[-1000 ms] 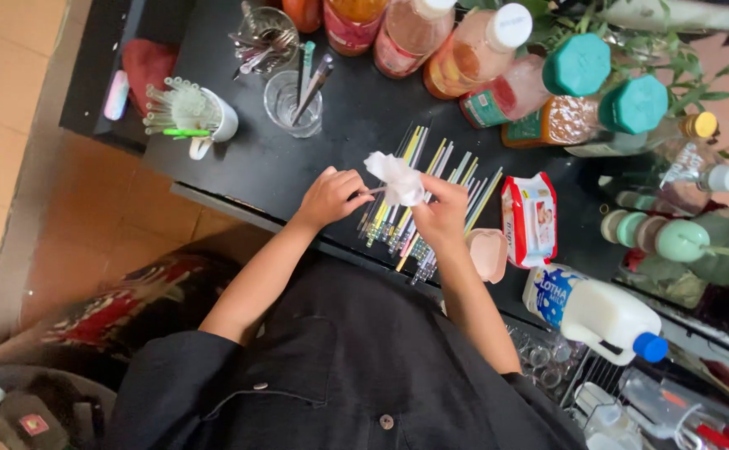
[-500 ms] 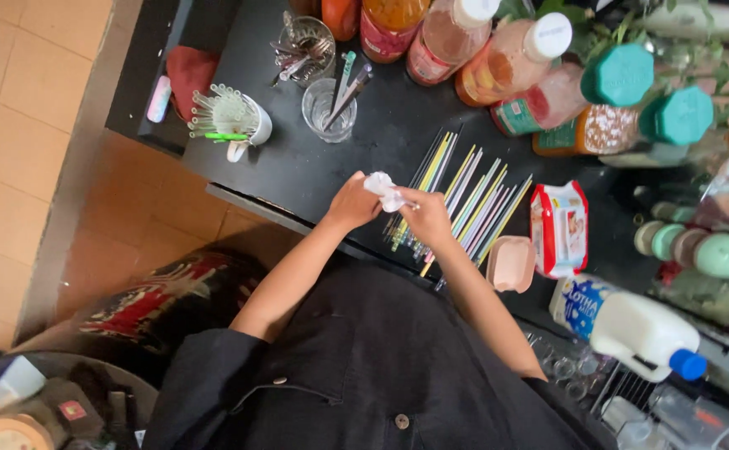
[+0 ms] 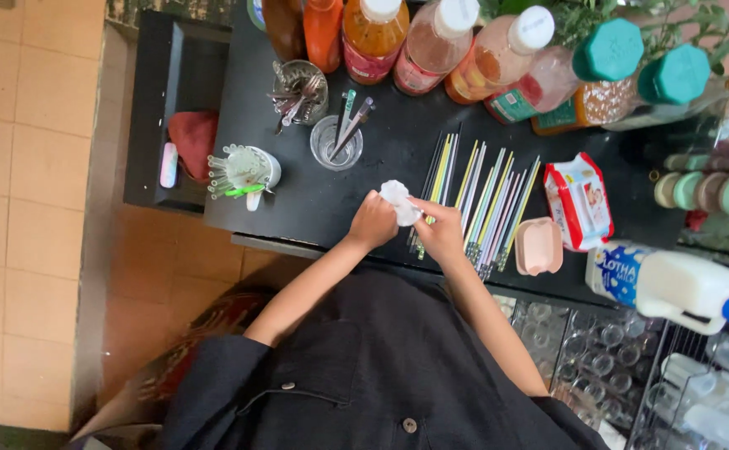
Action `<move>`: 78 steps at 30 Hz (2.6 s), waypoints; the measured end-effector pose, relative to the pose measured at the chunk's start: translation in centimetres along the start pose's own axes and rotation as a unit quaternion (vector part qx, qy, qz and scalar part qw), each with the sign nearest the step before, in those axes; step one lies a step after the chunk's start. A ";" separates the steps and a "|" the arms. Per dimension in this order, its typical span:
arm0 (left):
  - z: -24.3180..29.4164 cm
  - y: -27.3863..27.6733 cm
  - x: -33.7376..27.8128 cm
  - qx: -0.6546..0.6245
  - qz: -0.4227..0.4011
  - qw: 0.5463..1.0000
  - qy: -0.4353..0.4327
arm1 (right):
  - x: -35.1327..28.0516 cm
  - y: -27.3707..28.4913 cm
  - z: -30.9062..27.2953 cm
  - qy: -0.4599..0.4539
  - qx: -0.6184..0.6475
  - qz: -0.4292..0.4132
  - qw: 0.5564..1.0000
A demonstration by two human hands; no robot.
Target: Cleaning reusable straws by wiping them with a tissue.
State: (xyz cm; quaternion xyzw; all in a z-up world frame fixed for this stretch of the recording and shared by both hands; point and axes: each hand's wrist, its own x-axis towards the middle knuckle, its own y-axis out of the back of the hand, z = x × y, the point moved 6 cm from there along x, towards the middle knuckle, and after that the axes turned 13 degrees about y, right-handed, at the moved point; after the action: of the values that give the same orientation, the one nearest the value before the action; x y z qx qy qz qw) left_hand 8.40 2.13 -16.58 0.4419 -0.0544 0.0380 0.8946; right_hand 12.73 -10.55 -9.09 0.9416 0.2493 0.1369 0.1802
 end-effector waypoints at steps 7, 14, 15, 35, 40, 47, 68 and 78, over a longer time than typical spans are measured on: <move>0.6 1.5 0.1 -0.067 -0.037 0.997 0.029 | -1.5 -0.4 0.1 -0.099 0.052 -0.014 0.994; 1.4 2.2 0.3 -0.056 -0.019 0.998 0.007 | -0.5 2.8 -8.4 0.064 0.060 0.037 0.995; 1.9 3.1 0.5 -0.062 -0.022 0.998 0.016 | -0.5 2.5 -8.8 0.115 0.050 0.042 0.991; 0.5 2.0 -0.1 -0.124 0.020 0.988 0.091 | 0.4 5.9 -8.9 0.142 0.000 -0.094 0.985; 1.9 3.8 0.4 -0.130 0.029 0.987 0.085 | 0.0 4.4 -3.7 0.168 0.000 -0.102 0.981; 1.3 2.8 0.3 -0.097 0.048 0.990 0.096 | 0.3 1.9 1.9 0.014 0.002 -0.181 0.983; 1.8 2.5 0.7 -0.067 0.040 0.995 0.058 | -0.8 3.4 -0.8 0.017 -0.011 -0.028 0.999; 1.5 2.6 0.9 -0.139 -0.039 0.980 0.140 | -7.0 14.7 -1.9 0.090 0.045 0.343 0.934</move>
State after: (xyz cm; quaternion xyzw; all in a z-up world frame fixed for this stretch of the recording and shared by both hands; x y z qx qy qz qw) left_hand 8.93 2.49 -13.53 0.3054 0.0835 0.0569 0.9468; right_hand 12.43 -25.59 -2.57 0.9607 -0.0677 0.2633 0.0563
